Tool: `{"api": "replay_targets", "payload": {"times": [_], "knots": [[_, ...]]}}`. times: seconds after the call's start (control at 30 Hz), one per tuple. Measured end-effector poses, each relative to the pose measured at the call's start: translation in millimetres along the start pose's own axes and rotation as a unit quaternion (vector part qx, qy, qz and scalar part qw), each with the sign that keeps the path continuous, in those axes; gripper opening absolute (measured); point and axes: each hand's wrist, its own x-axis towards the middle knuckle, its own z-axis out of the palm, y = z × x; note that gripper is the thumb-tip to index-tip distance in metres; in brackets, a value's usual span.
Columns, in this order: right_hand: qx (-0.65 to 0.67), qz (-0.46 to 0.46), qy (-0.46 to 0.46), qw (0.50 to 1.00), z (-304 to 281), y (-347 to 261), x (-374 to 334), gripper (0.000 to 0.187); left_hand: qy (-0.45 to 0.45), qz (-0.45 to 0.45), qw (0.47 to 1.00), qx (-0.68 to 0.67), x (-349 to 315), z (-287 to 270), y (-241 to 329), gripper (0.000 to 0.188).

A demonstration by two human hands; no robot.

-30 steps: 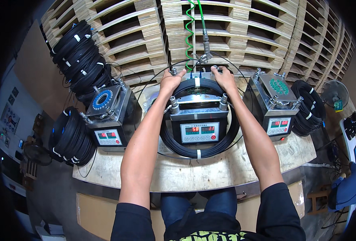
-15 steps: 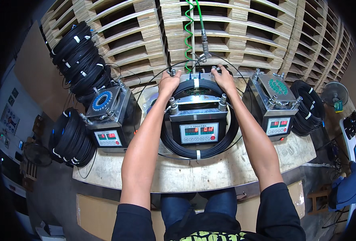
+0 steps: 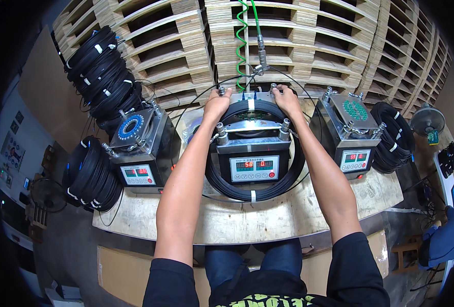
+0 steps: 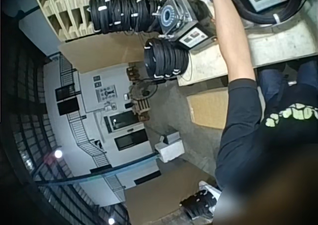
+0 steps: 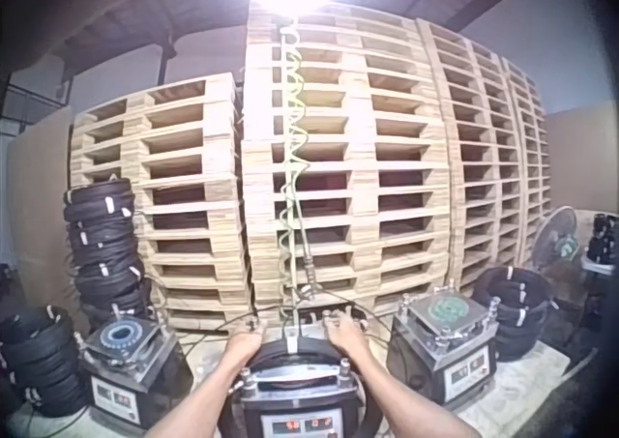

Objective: Operate industrial machines to process coils of black wire and install circuit boards.

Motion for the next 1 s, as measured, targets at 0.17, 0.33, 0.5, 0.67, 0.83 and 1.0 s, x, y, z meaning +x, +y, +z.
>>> {"api": "replay_targets", "payload": {"times": [0.17,0.33,0.5,0.67,0.83,1.0], "knots": [[0.017,0.006,-0.018,1.000,5,8,7,0.054,0.022,0.002,1.000,0.017,0,1,-2,0.079],[0.023,0.000,-0.018,1.000,6,8,7,0.055,0.049,0.038,0.998,0.021,3,3,-4,0.076],[0.002,0.019,-0.017,1.000,2,4,3,0.056,0.023,0.038,0.999,-0.004,-2,0,0,0.083],[0.010,0.020,-0.021,1.000,3,5,4,0.056,0.048,0.020,0.999,0.012,-1,3,1,0.070],[0.034,-0.005,-0.021,0.999,7,12,11,0.057,0.053,0.013,0.999,0.005,2,6,-2,0.074],[0.028,-0.002,-0.020,0.999,7,12,10,0.058,0.053,0.026,0.998,-0.006,4,6,-4,0.083]]}}
